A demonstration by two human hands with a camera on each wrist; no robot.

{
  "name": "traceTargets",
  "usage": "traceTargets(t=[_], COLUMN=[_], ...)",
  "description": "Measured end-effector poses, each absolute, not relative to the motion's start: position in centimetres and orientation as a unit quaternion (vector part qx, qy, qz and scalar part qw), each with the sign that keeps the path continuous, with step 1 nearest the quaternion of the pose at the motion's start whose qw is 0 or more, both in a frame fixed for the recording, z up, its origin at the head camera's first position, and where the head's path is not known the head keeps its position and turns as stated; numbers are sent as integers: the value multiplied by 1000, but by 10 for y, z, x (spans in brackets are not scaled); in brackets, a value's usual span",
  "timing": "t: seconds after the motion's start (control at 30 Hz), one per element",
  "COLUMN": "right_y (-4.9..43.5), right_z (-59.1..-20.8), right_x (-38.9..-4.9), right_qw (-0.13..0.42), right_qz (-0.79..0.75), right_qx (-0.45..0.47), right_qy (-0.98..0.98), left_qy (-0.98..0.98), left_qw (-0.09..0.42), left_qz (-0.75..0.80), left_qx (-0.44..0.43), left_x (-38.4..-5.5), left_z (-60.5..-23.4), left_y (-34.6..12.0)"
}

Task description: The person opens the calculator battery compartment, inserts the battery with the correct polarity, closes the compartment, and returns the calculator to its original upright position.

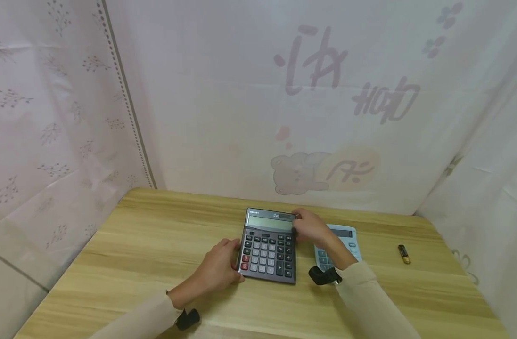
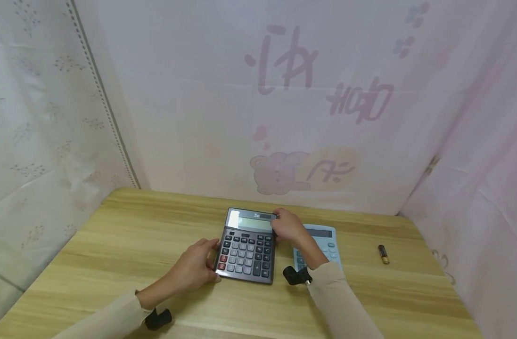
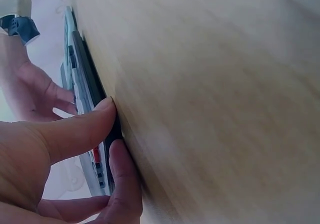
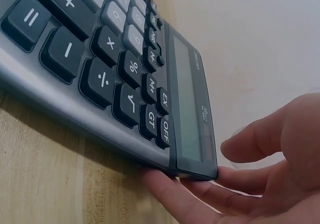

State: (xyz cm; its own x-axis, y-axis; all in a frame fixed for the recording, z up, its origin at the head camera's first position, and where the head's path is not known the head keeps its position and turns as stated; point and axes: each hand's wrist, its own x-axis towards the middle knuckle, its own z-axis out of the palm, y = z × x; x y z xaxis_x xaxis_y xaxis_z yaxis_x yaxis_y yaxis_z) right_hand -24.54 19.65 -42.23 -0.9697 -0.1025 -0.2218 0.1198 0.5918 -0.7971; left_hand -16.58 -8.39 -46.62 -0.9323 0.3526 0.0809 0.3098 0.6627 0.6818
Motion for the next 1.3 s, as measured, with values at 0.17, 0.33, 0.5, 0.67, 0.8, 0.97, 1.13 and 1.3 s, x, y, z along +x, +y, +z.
traceTargets(t=[0.17,0.33,0.5,0.67,0.8,0.97,1.13,1.3], right_y=[196,197,197,198,199,202,204,206], right_z=[-419,-418,-415,-413,-414,-416,-414,-407], right_x=[-242,-239,-234,-226,-221,-213,-202,-188], right_qw=[106,94,81,70,62,57,58,56], right_qz=[-444,-456,-474,-487,-504,-530,-557,-560], right_qx=[5,8,1,-14,-25,-47,-62,-62], right_qy=[890,885,877,871,861,845,826,824], left_qy=[910,907,897,880,864,846,828,802], left_qw=[38,48,70,101,118,125,124,131], left_qz=[371,376,391,420,449,478,505,547], left_qx=[182,186,193,197,195,201,208,202], left_x=[-167,-168,-170,-169,-166,-159,-148,-138], left_z=[-464,-464,-464,-464,-466,-468,-463,-456], left_y=[-84,-85,-87,-92,-97,-105,-110,-113])
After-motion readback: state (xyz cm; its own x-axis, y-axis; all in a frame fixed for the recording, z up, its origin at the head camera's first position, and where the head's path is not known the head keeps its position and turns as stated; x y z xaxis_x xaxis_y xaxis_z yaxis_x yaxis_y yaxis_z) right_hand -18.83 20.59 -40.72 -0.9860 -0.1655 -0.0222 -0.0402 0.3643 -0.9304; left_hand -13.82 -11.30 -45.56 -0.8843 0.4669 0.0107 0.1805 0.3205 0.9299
